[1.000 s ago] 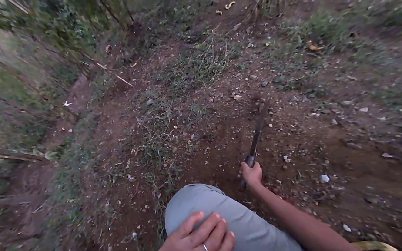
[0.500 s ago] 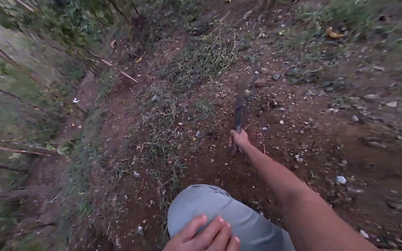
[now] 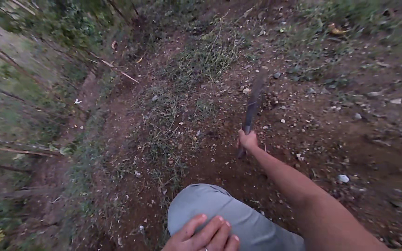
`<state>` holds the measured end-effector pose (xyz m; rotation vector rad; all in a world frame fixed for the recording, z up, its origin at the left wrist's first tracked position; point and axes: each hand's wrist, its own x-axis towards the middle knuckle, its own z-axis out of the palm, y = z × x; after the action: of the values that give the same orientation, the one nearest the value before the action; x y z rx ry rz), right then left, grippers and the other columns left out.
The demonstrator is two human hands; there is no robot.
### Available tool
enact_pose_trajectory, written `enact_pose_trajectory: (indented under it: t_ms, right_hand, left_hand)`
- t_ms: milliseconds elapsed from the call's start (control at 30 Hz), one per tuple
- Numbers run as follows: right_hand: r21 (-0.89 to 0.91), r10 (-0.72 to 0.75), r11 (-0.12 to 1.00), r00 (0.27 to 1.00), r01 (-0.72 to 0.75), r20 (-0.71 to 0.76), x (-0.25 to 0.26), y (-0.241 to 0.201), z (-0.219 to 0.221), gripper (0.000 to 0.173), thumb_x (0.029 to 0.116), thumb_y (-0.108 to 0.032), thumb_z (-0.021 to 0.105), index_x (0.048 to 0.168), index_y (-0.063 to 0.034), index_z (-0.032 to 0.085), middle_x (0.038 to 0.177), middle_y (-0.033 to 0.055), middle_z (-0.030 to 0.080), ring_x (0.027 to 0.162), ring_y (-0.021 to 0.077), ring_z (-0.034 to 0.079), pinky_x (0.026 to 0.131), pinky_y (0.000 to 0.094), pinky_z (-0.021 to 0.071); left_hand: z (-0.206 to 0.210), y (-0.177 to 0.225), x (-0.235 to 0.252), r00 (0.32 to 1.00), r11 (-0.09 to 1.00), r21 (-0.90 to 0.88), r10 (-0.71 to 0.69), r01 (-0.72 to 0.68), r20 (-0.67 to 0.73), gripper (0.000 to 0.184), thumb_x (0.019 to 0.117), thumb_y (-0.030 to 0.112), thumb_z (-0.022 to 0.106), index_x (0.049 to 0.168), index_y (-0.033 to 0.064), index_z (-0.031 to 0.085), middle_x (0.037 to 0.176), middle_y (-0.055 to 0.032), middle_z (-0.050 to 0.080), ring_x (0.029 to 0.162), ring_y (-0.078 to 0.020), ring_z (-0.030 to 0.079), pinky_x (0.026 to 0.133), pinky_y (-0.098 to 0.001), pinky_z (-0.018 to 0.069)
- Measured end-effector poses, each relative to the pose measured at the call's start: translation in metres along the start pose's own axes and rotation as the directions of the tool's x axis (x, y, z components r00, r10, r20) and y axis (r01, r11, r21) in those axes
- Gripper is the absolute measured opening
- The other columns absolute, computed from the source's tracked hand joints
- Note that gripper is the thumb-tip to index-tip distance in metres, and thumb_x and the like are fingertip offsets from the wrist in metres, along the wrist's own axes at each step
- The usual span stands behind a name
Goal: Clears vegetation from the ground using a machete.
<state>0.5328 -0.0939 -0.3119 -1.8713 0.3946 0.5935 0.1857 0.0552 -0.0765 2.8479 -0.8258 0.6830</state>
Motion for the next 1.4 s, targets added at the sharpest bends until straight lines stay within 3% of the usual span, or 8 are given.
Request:
enact_pose_trajectory:
  t_ms: [100,233,433,700,833,1000,1167,1400]
  right_hand:
    - [-0.368,0.152,0.929,0.951,-0.044,0.27,-0.02,-0.012,-0.027,0.041,0.1114,-0.031,0.047,0.129,0.0068,0.051,0.078,0.0096,0.054,0.057,0.016,0.055,0.059,0.0313,0.0533]
    - [-0.247,0.12,0.968,0.957,-0.053,0.265,-0.007,-0.037,-0.057,0.034,0.1094,-0.031,0.052,0.113,0.0023,0.057,0.069,0.0033,0.054,0.051,0.0126,0.054,0.052,0.0302,0.0532]
    - [0.129,-0.037,0.991,0.998,0.044,-0.056,0.022,-0.037,-0.011,0.047,0.1081,-0.031,0.053,0.142,0.0006,0.042,0.085,0.01,0.059,0.059,0.0165,0.061,0.059,0.0358,0.058]
    - [-0.301,0.133,0.952,0.963,-0.058,0.234,0.023,-0.032,-0.043,0.032,0.1079,-0.025,0.054,0.118,0.0058,0.055,0.072,0.0057,0.055,0.053,0.0145,0.056,0.056,0.032,0.0551]
    - [-0.192,-0.003,0.981,0.995,0.023,0.1,0.04,-0.033,-0.052,0.045,0.1051,-0.026,0.061,0.133,0.0084,0.053,0.11,0.0266,0.063,0.087,0.0335,0.064,0.082,0.0533,0.0535]
    - [0.18,-0.041,0.983,0.998,0.033,0.041,0.02,-0.016,-0.005,0.045,0.1044,-0.017,0.057,0.143,-0.0007,0.041,0.084,0.0102,0.059,0.058,0.0169,0.061,0.058,0.0354,0.0583]
    - [-0.268,0.166,0.962,0.9,-0.058,0.403,-0.059,0.07,0.005,0.033,0.1018,-0.011,0.059,0.129,0.004,0.049,0.072,0.0052,0.057,0.053,0.0137,0.059,0.057,0.031,0.0562]
    - [-0.163,0.195,0.974,0.944,-0.156,0.267,-0.056,0.036,-0.067,0.029,0.1036,-0.013,0.059,0.127,0.0023,0.052,0.081,0.0054,0.058,0.059,0.0112,0.058,0.058,0.0269,0.0539]
  left_hand:
    - [0.0,-0.001,0.0,1.0,1.0,0.003,0.006,-0.006,-0.004,0.037,0.1064,0.043,0.046,0.122,0.017,0.067,0.126,-0.0014,0.07,0.132,-0.0131,0.054,0.119,-0.0328,0.0258]
    - [0.001,0.0,-0.001,1.0,1.0,-0.004,0.008,-0.008,-0.007,0.038,0.1066,0.044,0.046,0.123,0.0167,0.066,0.128,-0.002,0.069,0.133,-0.0136,0.053,0.119,-0.0331,0.0257]
    - [0.001,0.0,-0.002,1.0,1.0,-0.008,0.0,0.0,-0.017,0.038,0.1063,0.044,0.047,0.123,0.0167,0.067,0.127,-0.0019,0.069,0.133,-0.0132,0.053,0.12,-0.033,0.0253]
    - [0.001,0.0,-0.002,1.0,1.0,-0.026,-0.001,0.001,-0.01,0.036,0.1056,0.043,0.049,0.122,0.0165,0.067,0.128,-0.002,0.069,0.134,-0.0135,0.052,0.12,-0.0327,0.0251]
    - [0.0,-0.001,-0.003,1.0,1.0,-0.015,-0.003,0.003,0.002,0.036,0.1061,0.042,0.047,0.123,0.0165,0.067,0.128,-0.0021,0.069,0.134,-0.0136,0.052,0.12,-0.0328,0.0244]
    - [0.002,-0.001,-0.001,1.0,1.0,-0.014,0.003,-0.004,-0.014,0.036,0.1056,0.043,0.048,0.122,0.0167,0.067,0.127,-0.002,0.069,0.134,-0.0137,0.053,0.12,-0.0326,0.0254]
    - [0.001,-0.002,0.002,1.0,1.0,-0.017,0.007,-0.007,0.001,0.037,0.1064,0.043,0.046,0.122,0.017,0.067,0.127,-0.0019,0.07,0.133,-0.0139,0.053,0.119,-0.0328,0.0257]
    - [0.0,-0.001,-0.004,1.0,1.0,-0.005,0.009,-0.009,-0.016,0.036,0.1068,0.042,0.046,0.123,0.0172,0.067,0.127,-0.0018,0.069,0.133,-0.0137,0.053,0.119,-0.0332,0.0255]
